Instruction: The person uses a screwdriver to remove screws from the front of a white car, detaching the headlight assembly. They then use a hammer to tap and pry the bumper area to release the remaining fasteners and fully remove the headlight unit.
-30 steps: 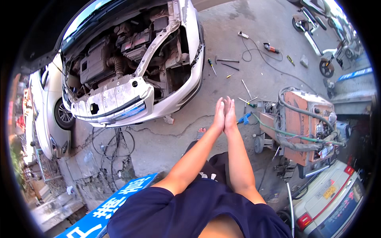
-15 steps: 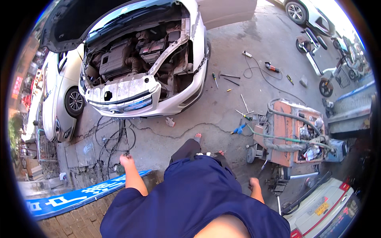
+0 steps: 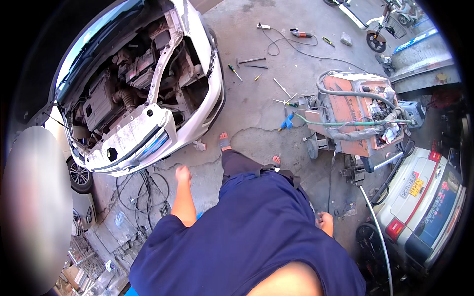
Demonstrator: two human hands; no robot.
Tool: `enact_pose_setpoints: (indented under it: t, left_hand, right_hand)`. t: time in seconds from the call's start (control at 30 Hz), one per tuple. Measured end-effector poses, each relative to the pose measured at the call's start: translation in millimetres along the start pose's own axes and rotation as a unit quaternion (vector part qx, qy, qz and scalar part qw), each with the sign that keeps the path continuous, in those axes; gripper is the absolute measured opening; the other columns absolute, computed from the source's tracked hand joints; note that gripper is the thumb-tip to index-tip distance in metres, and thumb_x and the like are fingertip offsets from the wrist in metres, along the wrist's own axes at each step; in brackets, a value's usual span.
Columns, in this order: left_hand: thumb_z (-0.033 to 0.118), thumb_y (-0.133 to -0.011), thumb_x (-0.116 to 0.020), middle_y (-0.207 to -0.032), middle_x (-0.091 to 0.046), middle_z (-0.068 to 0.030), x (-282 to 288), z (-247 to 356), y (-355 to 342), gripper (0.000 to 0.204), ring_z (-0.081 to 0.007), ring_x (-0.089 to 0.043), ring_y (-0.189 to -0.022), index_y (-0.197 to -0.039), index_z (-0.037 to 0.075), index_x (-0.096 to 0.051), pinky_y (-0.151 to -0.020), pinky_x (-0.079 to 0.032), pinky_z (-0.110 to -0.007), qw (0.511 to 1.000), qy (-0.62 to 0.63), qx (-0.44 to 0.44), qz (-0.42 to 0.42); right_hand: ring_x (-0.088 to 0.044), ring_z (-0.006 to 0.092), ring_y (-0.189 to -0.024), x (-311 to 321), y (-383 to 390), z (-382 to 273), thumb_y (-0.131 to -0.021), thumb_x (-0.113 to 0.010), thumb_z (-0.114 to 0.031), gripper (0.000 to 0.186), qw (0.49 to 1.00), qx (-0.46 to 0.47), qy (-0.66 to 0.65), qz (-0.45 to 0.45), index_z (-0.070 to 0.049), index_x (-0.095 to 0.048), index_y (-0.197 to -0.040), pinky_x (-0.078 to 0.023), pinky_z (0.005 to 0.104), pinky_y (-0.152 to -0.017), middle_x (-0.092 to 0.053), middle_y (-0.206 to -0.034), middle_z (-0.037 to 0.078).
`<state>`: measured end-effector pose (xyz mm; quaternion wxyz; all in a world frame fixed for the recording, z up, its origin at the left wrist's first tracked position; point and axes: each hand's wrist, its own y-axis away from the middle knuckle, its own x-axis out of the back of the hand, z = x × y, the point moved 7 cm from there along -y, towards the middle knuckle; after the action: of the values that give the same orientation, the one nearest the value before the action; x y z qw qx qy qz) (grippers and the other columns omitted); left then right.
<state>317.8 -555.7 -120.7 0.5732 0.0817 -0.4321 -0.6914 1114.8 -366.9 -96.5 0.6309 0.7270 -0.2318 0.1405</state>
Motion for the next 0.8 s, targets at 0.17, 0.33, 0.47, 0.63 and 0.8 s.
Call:
enact_pose_setpoints:
  t: [0.17, 0.33, 0.47, 0.63, 0.8]
  left_hand:
    - [0.006, -0.083, -0.059, -0.074, -0.058, -0.0046, -105.3, 151.1, -16.4, 0.032, -0.0131, -0.055, -0.062, -0.114, 0.006, -0.061, -0.057, -0.048, -0.031, 0.915, -0.224, -0.235, -0.238]
    - [0.002, -0.076, -0.055, -0.074, -0.057, -0.0067, -159.3, 263.2, -5.3, 0.037, -0.0175, -0.056, -0.070, -0.113, 0.006, -0.061, -0.067, -0.049, -0.035, 0.892, -0.230, -0.321, -0.220]
    - [0.013, -0.085, -0.053, -0.095, -0.069, -0.0147, -266.2, 304.0, -20.5, 0.030, -0.0250, -0.066, -0.081, -0.112, 0.002, -0.062, -0.072, -0.054, -0.039, 0.838, -0.084, -0.385, -0.378]
    - [0.016, -0.086, -0.060, -0.074, -0.061, -0.0035, -258.3, 195.2, -145.1, 0.017, -0.0191, -0.054, -0.057, -0.099, 0.007, -0.065, -0.062, -0.048, -0.037, 0.912, -0.061, 0.151, -0.376]
    - [0.015, -0.083, -0.064, -0.077, -0.063, -0.0054, -298.5, 168.5, -148.7, 0.015, -0.0187, -0.058, -0.063, -0.095, 0.007, -0.068, -0.064, -0.049, -0.037, 0.904, -0.132, 0.123, -0.388]
  right_hand:
    - [-0.053, 0.0131, -0.056, -84.9, 38.8, -23.0, -0.088, -0.060, -0.009, 0.005, 0.996, 0.067, 0.064, -0.002, -0.008, -0.065, -0.088, -0.048, 0.0356, -0.057, -0.058, -0.068, 0.002]
    - [-0.052, 0.0176, -0.057, -153.9, 95.3, -58.7, -0.089, -0.059, -0.010, 0.011, 0.995, 0.093, 0.015, 0.029, -0.007, -0.069, -0.094, -0.051, 0.0392, -0.062, -0.058, -0.067, 0.003]
    - [-0.071, 0.0266, -0.090, -169.7, 159.2, -122.9, -0.077, -0.063, -0.011, 0.022, 0.910, 0.347, 0.105, 0.204, -0.014, -0.079, -0.091, -0.054, 0.0365, -0.081, -0.075, -0.094, 0.012]
    - [-0.070, 0.0304, -0.093, -179.5, 139.2, -40.2, -0.073, -0.064, -0.023, 0.023, 0.945, 0.271, -0.026, 0.182, -0.012, -0.077, -0.089, -0.054, 0.0387, -0.085, -0.073, -0.096, 0.015]
    - [-0.070, 0.0329, -0.094, -181.4, 95.1, 113.8, -0.078, -0.064, -0.023, 0.031, 0.950, 0.143, 0.070, 0.269, -0.001, -0.073, -0.099, -0.054, 0.0390, -0.079, -0.072, -0.098, 0.021]
